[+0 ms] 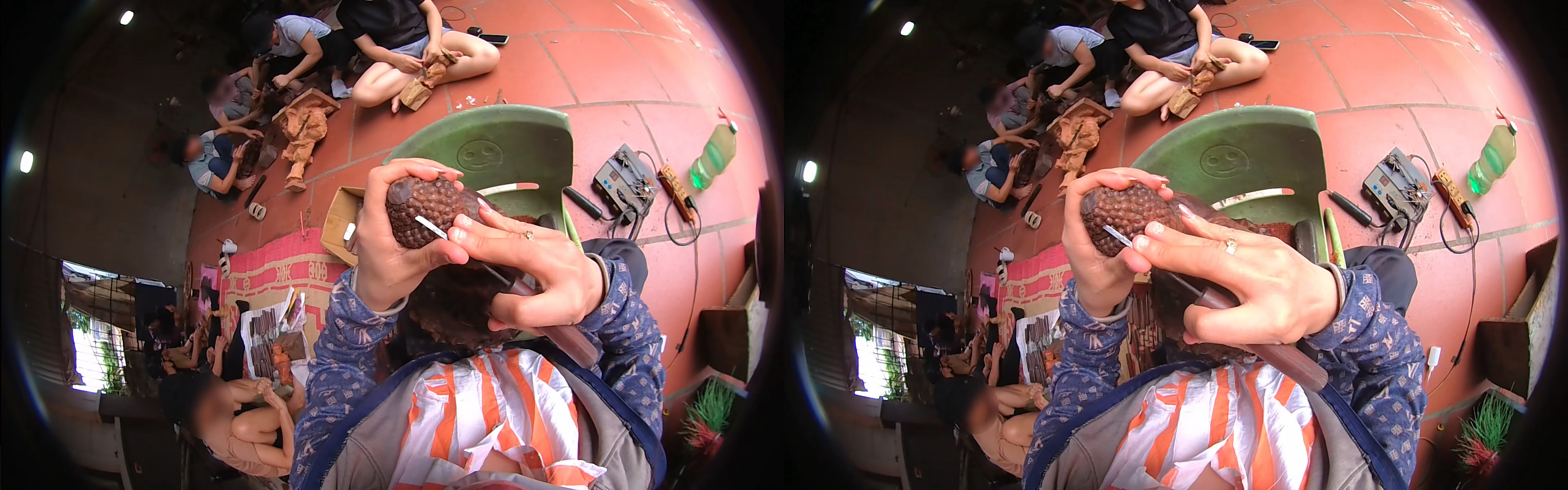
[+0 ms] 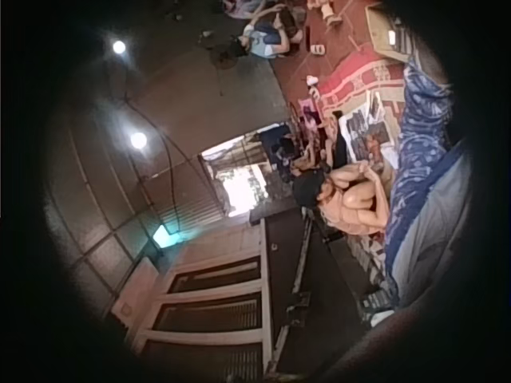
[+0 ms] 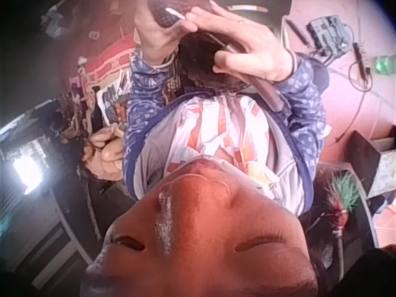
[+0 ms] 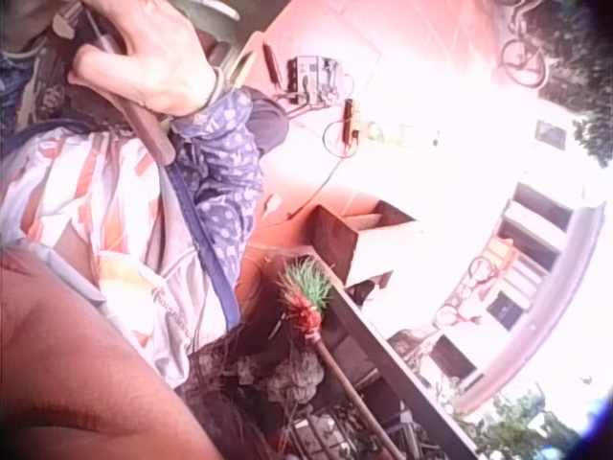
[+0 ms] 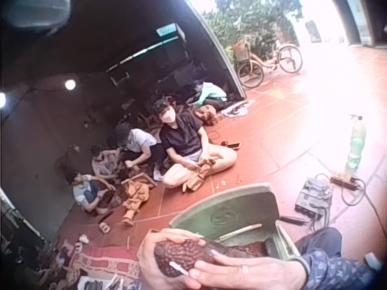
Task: The person carves a dark, textured wooden object using a small chisel. They hold the object in one hand and carefully chip away at its surface with the tool in the other hand.
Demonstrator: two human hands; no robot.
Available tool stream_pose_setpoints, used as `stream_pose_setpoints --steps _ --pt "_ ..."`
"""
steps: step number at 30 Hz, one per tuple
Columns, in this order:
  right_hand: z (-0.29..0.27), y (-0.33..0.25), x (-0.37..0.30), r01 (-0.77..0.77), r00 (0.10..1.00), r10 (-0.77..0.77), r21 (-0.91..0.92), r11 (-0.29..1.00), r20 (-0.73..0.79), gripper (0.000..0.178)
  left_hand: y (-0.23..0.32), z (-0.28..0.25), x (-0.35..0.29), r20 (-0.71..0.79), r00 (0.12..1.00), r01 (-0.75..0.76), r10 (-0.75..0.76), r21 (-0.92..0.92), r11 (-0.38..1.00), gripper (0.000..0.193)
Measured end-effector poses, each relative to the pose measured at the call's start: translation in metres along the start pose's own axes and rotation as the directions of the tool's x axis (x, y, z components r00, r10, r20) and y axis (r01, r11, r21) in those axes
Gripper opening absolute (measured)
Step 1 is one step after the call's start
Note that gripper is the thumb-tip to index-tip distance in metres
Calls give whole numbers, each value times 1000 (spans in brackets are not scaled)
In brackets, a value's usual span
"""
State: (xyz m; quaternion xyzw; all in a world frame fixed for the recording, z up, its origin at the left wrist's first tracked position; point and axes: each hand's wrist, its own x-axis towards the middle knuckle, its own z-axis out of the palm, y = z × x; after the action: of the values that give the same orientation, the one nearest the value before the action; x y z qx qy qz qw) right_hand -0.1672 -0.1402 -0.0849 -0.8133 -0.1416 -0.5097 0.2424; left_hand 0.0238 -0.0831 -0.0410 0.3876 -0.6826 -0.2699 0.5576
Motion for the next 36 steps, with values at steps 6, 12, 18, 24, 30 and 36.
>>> stream_pose_setpoints --steps 6,12,18,24,30,36 --pt "-8 -3 6 0 999 2 -45 999 46 20 -1 0 -3 -26 1000 -7 7 25 1000 72" --pt "-11 -3 11 47 997 -38 -144 988 59 17 0 3 -2 -44 999 2 -1 25 1000 72" --pt "-20 0 17 120 988 -94 -222 968 124 12 3 3 -4 -48 999 14 -11 64 998 70" --pt "-24 8 18 189 977 -161 -217 958 137 12 -3 3 -3 -61 997 -31 38 113 993 67" --pt "-33 -9 26 -32 978 61 -145 989 199 13 1 8 -2 -82 996 34 -25 116 993 75" --pt "-40 -32 23 -91 990 91 3 996 -103 31 0 -4 -1 -3 999 -35 36 165 986 71"
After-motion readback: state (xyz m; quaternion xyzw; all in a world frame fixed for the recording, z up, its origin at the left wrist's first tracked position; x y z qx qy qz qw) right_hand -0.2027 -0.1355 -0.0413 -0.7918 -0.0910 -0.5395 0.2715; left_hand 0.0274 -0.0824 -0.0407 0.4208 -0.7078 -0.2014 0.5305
